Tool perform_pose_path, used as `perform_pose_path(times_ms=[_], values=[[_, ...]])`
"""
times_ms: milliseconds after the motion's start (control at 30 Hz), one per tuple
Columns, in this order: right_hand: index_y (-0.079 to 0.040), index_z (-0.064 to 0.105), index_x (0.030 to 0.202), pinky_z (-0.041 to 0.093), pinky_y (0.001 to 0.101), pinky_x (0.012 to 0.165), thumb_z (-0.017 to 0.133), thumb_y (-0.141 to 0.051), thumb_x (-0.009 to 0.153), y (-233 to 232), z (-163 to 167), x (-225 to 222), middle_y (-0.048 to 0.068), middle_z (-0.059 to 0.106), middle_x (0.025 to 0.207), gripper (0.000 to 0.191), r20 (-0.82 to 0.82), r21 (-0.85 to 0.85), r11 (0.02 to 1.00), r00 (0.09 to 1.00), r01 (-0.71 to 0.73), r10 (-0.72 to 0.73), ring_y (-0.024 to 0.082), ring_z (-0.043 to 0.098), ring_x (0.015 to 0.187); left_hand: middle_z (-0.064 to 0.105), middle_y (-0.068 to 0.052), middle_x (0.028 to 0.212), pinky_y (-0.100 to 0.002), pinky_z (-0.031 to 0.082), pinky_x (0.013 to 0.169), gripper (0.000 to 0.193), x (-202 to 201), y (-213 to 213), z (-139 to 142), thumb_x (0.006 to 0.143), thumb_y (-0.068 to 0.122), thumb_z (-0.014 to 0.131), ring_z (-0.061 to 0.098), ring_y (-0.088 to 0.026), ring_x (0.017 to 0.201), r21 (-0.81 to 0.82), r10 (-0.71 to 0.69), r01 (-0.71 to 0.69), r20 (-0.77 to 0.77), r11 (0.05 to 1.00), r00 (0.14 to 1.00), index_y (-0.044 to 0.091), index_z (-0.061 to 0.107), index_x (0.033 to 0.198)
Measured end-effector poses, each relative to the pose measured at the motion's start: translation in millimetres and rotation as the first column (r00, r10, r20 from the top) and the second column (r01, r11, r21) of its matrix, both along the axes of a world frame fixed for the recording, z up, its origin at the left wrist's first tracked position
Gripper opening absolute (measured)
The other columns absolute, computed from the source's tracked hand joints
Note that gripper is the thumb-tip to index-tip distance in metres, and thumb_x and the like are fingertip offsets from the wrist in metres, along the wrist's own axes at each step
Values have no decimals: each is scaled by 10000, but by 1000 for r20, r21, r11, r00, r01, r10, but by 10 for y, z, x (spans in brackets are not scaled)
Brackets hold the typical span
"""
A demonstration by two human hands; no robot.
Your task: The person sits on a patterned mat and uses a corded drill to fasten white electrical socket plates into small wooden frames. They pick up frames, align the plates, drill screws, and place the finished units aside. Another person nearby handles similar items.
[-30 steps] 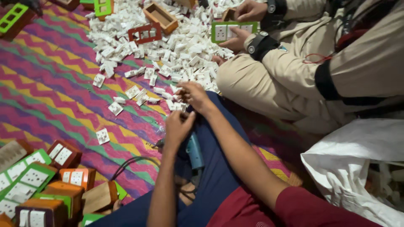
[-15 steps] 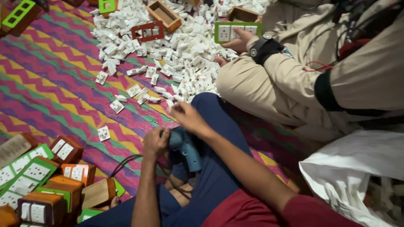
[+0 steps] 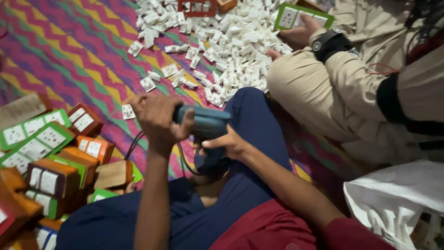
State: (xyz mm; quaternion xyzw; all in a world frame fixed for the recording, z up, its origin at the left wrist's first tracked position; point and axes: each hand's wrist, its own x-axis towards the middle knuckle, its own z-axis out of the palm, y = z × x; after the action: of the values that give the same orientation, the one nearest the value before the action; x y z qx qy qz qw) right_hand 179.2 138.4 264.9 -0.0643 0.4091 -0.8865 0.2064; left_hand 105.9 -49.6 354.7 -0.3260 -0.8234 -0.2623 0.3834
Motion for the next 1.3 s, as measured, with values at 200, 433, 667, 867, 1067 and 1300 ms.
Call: perform_pose_path(times_ms=[200, 433, 667, 867, 1067, 1300], values=[[58, 539, 1411, 587, 449, 876, 666, -23, 895, 40, -301, -7, 209, 687, 1070, 538, 33, -452, 865, 966, -216, 258, 371, 690, 1058, 637, -42, 1088, -517, 601, 940, 495, -197, 29, 90, 949, 398, 654, 654, -170, 956, 920, -522, -360, 233, -155, 821, 60, 462, 1256], [59, 463, 1459, 583, 555, 933, 609, -96, 933, -215, -344, 50, 169, 601, 951, 568, 40, -681, 662, 887, -314, 461, 347, 633, 1092, 534, -101, 618, -356, 486, 495, 585, -115, -232, -143, 1121, 540, 455, 538, -208, 508, 977, -908, 47, -210, -207, 362, 26, 635, 907], [76, 468, 1451, 545, 638, 1013, 626, -73, 908, -236, -316, 9, 137, 557, 878, 585, -10, -691, 638, 887, -340, 461, 296, 608, 1007, 334, -18, 486, -347, 349, 362, 633, -111, -144, -166, 1115, 584, 365, 339, -161, 349, 987, -851, -78, -78, -138, 520, 124, 443, 688], [77, 509, 1370, 537, 639, 1011, 650, -51, 890, -226, -238, 58, 159, 570, 905, 516, 91, -526, 809, 928, -262, 360, 306, 630, 1000, 248, 6, 477, -336, 303, 343, 605, -124, -146, -56, 1086, 587, 356, 295, -140, 334, 945, -817, -284, 34, -160, 575, 157, 336, 661], [90, 571, 1348, 536, 521, 953, 693, -24, 845, -212, -176, 85, 184, 644, 948, 529, -40, -285, 944, 986, -167, 162, 296, 643, 940, 229, 19, 471, -341, 295, 347, 607, -107, -131, -18, 1087, 599, 398, 268, -137, 339, 967, -839, -224, 19, -123, 544, 176, 317, 658], [52, 575, 1316, 550, 429, 894, 784, -82, 838, -131, 136, 53, 144, 699, 1077, 538, -564, 419, 875, 824, 242, 42, 284, 675, 958, 302, 24, 491, -344, 337, 359, 568, -153, -128, 9, 1079, 513, 489, 330, -129, 362, 865, -778, -496, 259, -77, 573, 159, 359, 655]])
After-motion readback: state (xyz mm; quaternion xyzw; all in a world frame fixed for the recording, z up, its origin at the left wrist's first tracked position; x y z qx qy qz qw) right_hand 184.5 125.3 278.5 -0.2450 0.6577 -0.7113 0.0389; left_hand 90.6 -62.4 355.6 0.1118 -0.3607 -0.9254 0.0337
